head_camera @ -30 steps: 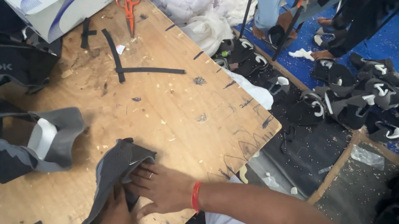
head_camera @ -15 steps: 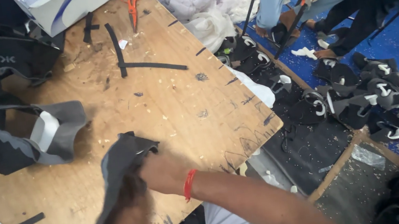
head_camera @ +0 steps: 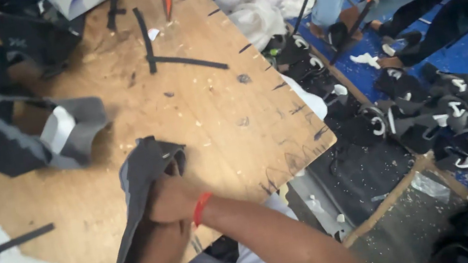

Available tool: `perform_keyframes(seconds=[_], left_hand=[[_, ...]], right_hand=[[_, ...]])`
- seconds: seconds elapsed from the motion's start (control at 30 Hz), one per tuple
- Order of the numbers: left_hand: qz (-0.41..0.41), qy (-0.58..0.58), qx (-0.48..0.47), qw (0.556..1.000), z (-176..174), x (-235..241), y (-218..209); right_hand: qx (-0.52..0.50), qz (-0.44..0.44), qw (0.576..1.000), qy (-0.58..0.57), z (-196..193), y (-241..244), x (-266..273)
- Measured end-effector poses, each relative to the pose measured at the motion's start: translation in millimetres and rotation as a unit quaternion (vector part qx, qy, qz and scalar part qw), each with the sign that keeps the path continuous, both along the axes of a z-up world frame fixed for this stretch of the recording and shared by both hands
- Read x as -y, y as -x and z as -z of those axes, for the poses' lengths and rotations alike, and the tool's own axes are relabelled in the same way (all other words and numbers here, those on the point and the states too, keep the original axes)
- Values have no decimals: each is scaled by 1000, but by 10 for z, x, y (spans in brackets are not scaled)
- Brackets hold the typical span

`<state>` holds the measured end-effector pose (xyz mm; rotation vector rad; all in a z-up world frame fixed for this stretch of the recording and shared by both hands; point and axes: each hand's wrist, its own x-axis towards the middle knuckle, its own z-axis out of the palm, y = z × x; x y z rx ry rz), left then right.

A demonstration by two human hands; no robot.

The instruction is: The person inserts a white foam insert into a black shoe upper and repeatedly presses and adjusts the edges to fit the insert inside. The person handles multiple shoe uppers one at a time, turning them over and smoothing the seams while working at a wooden table.

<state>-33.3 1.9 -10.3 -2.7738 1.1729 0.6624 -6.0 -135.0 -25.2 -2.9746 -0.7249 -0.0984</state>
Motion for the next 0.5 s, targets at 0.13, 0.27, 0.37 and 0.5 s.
perform_keyframes(seconds=[0.13,0.27,0.37,0.5], left_hand=[[-154,26,-62,986,14,10,-121],[56,177,186,965,641,-124,-15],[15,283,213,935,347,-106,46],[10,408,202,890,-183,46,13]], right_hand=[[124,-29,988,-87,-328,52,6],[52,-11,967,-250,-255,471,98],[54,35,941,-332,-528,507,45],[257,34,934,-244,-1532,238,-39]])
